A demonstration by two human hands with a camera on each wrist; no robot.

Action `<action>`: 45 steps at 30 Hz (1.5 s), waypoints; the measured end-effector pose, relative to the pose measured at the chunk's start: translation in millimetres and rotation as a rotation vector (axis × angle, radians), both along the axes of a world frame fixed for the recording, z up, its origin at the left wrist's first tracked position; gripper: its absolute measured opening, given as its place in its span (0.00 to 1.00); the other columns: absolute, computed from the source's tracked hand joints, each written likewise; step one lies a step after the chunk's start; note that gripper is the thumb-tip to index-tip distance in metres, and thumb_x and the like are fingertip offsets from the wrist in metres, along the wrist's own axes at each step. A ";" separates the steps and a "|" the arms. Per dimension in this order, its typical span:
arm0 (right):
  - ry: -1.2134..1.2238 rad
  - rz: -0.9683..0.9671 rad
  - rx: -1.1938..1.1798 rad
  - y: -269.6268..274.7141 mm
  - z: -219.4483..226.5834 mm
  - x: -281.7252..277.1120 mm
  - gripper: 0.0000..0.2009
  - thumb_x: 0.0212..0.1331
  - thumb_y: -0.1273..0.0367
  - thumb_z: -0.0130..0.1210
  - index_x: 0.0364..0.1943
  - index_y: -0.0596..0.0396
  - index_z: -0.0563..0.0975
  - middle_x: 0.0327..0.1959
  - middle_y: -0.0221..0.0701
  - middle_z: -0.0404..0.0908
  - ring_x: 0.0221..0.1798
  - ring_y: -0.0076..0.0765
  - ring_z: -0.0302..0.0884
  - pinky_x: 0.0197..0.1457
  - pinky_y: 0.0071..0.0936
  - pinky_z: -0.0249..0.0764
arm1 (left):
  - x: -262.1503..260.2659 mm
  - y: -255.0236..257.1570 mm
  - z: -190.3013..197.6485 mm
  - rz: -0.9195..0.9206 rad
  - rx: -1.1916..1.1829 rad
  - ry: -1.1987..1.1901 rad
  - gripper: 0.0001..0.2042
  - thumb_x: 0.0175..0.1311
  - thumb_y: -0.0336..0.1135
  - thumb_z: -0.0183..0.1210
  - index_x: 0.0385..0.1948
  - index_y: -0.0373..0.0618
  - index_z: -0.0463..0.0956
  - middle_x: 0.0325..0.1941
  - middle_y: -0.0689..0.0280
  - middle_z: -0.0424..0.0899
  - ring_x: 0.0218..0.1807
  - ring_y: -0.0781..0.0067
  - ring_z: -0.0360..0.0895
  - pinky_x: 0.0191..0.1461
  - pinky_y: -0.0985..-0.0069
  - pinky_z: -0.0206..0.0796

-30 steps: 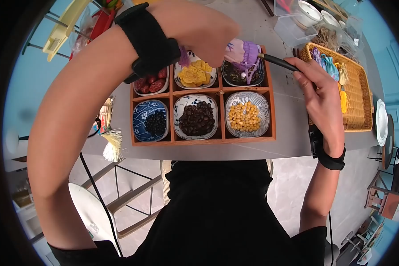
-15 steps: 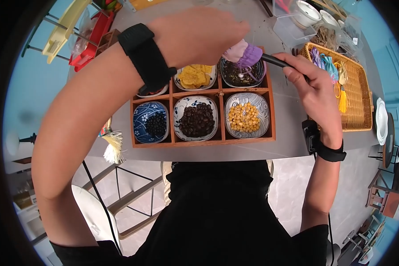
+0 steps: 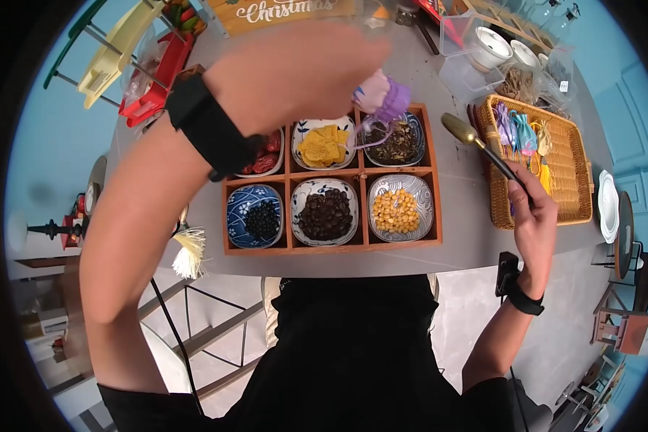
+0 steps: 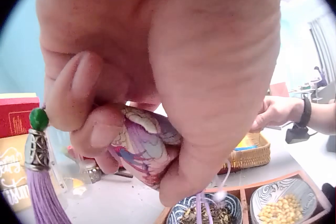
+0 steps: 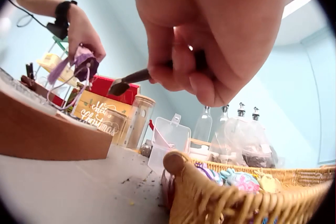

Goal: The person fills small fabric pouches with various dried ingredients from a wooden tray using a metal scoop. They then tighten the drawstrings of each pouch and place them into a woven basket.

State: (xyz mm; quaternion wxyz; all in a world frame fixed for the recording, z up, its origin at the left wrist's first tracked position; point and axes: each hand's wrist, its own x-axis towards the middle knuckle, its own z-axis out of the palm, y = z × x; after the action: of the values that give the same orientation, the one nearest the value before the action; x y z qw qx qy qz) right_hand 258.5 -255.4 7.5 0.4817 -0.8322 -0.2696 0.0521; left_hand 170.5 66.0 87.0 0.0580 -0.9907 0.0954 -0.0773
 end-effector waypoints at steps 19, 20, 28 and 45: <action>-0.389 -0.177 -0.689 17.6 -62.0 -44.3 0.08 0.60 0.71 0.54 0.37 0.63 0.74 0.31 0.47 0.78 0.35 0.56 0.78 0.36 0.45 0.73 | -42.2 32.3 16.0 0.388 -0.834 0.077 0.23 0.51 0.33 0.68 0.45 0.36 0.67 0.39 0.60 0.78 0.42 0.75 0.75 0.47 0.76 0.68; -0.478 -0.171 -0.596 19.6 -52.5 -45.2 0.09 0.59 0.71 0.56 0.37 0.64 0.75 0.32 0.46 0.77 0.34 0.55 0.77 0.36 0.45 0.73 | -48.2 32.9 15.2 0.374 -0.853 0.047 0.24 0.51 0.34 0.69 0.46 0.37 0.66 0.40 0.61 0.77 0.42 0.77 0.74 0.47 0.77 0.68; 0.319 0.301 0.265 136.5 66.8 -58.3 0.21 0.59 0.63 0.61 0.49 0.67 0.76 0.34 0.30 0.81 0.38 0.23 0.76 0.40 0.23 0.72 | -44.6 -0.8 15.6 0.399 -0.939 -0.332 0.31 0.46 0.40 0.72 0.47 0.36 0.63 0.36 0.58 0.78 0.39 0.72 0.78 0.42 0.74 0.71; 0.433 0.577 0.221 207.3 94.7 -60.3 0.11 0.62 0.70 0.58 0.45 0.59 0.79 0.32 0.23 0.79 0.35 0.16 0.72 0.40 0.17 0.68 | -117.6 30.0 -1.6 0.322 -1.765 -0.409 0.08 0.68 0.34 0.56 0.41 0.40 0.77 0.36 0.72 0.81 0.36 0.87 0.75 0.43 0.85 0.67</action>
State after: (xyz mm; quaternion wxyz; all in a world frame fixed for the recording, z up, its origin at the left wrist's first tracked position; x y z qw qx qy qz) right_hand 198.2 -48.2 102.3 0.5800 -0.6347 -0.3888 0.3310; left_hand 52.9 96.0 85.4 -0.6934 -0.6440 -0.1494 -0.2867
